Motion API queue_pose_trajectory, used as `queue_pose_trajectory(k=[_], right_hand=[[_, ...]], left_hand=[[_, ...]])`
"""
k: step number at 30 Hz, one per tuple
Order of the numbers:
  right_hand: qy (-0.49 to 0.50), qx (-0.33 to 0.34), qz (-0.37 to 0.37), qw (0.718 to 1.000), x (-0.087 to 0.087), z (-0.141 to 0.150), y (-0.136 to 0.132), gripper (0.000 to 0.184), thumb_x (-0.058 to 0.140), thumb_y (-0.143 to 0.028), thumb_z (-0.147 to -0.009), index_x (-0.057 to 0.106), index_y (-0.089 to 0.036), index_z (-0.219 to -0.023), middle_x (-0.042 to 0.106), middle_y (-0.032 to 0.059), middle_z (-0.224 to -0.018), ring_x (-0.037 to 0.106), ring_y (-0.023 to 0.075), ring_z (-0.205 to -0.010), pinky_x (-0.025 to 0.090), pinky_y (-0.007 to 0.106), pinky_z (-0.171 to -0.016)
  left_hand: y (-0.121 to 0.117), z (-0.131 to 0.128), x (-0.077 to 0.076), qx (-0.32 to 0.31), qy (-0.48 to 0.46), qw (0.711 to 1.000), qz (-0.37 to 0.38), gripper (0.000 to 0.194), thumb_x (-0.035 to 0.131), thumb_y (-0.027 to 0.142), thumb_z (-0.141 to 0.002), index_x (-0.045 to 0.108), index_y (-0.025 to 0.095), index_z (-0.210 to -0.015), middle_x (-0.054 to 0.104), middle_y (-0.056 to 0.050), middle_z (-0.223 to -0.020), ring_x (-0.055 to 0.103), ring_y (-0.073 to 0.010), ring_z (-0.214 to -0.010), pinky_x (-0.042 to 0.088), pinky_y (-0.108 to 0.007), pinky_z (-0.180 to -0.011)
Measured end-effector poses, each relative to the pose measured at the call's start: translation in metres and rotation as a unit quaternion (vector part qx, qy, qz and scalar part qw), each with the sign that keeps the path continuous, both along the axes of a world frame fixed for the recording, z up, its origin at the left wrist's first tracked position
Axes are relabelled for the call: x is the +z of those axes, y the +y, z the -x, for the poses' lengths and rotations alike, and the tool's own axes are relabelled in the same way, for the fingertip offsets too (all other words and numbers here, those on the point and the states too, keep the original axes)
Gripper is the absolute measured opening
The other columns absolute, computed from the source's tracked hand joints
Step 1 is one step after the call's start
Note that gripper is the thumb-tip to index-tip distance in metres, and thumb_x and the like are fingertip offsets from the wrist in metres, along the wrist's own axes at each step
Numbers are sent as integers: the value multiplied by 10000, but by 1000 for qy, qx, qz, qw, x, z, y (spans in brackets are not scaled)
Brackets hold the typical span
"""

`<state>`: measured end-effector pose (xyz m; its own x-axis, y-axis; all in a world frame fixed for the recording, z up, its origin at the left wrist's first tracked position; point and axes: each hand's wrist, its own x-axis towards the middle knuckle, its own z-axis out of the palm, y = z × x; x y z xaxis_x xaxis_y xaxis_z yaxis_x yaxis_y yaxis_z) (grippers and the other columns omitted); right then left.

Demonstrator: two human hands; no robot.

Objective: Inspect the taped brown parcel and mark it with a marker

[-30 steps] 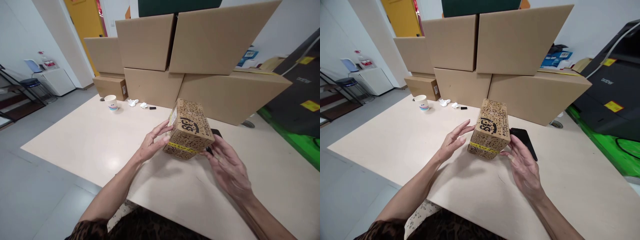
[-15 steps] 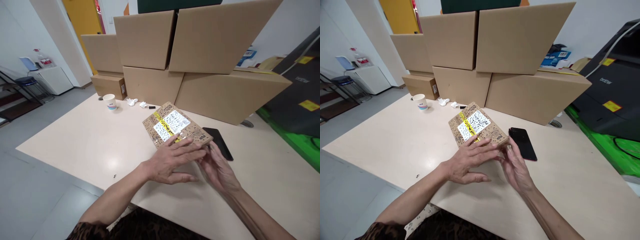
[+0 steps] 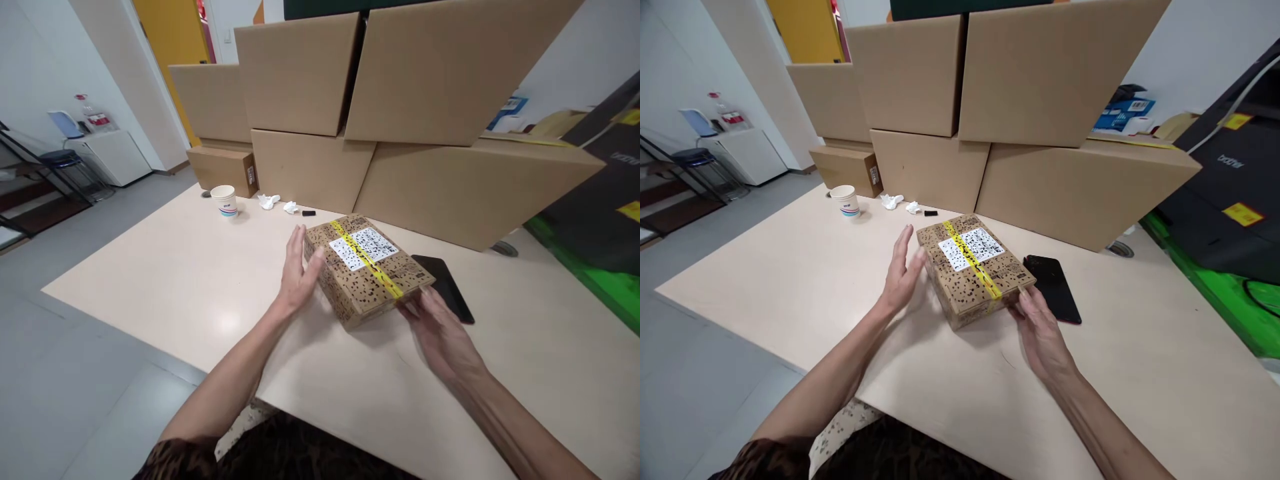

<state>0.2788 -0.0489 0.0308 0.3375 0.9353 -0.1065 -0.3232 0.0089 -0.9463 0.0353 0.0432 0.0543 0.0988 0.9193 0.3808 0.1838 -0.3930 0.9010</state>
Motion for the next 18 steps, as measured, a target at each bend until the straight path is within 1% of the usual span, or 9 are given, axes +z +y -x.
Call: queue_pose_trajectory(k=[2,4,5,7,10,13,15,16,18], right_hand=[[-12,3,-15,1000,1,1,0,422,830,-562,-808,760,-373,-1178,721,-22,-1405,552,240,-1433,482,404,-1179],[-11,7,-19,1000,3,3,0,417,828,-556,-813,758,-377,-1183,712,-29,-1423,521,243,-1468,435,421,-1223],[-6,8,-18,1000,4,3,0,421,832,-554,-809,758,-380,-1185,707,-34,-1432,513,244,-1476,421,425,-1234],[3,11,-20,1000,5,4,0,430,839,-544,-803,756,-385,-1193,688,-43,-1460,505,239,-1481,412,418,-1239],[14,-1,-34,999,5,2,0,458,841,-515,-806,735,-400,-1236,668,-52,-1480,539,228,-1438,462,412,-1197],[35,-32,-30,998,3,-6,1,498,872,-493,-771,719,-415,-1238,684,-57,-1439,604,222,-1339,546,400,-1096],[48,-35,-22,998,3,-11,1,530,898,-505,-728,720,-414,-1220,703,-50,-1402,625,231,-1297,581,393,-1031],[49,-31,-20,998,4,-12,2,553,904,-525,-711,719,-412,-1220,710,-41,-1388,629,241,-1291,588,397,-1012],[37,-20,-23,999,4,-14,1,631,914,-565,-680,708,-404,-1255,712,-17,-1386,623,270,-1316,580,427,-1026]], left_hand=[[19,6,-10,9,-35,994,105,926,495,788,-945,258,270,-1674,177,-132,-1802,116,-339,-1681,108,-542,-1364],[33,10,-20,-25,-70,984,163,981,500,820,-917,245,255,-1677,184,-150,-1798,139,-348,-1676,143,-535,-1359],[38,11,-24,-44,-82,981,172,986,515,820,-909,263,249,-1672,210,-156,-1790,167,-355,-1670,168,-538,-1354],[41,12,-28,-85,-102,978,162,961,571,783,-906,303,249,-1659,284,-160,-1765,255,-359,-1645,234,-543,-1334],[36,14,-24,-114,-104,979,130,942,696,687,-875,363,256,-1644,405,-157,-1698,378,-345,-1571,337,-533,-1277],[27,18,-12,-79,-62,991,91,894,759,644,-830,481,266,-1591,548,-139,-1558,513,-324,-1397,416,-501,-1187],[23,19,-2,-36,-24,997,61,792,752,649,-826,601,260,-1499,648,-117,-1382,579,-286,-1209,460,-455,-1092],[21,19,2,-11,-10,999,53,726,738,660,-830,669,248,-1423,680,-106,-1272,589,-266,-1119,476,-428,-1033],[18,18,7,35,0,998,52,607,707,702,-831,779,217,-1189,684,-78,-1051,578,-236,-980,482,-376,-908]])
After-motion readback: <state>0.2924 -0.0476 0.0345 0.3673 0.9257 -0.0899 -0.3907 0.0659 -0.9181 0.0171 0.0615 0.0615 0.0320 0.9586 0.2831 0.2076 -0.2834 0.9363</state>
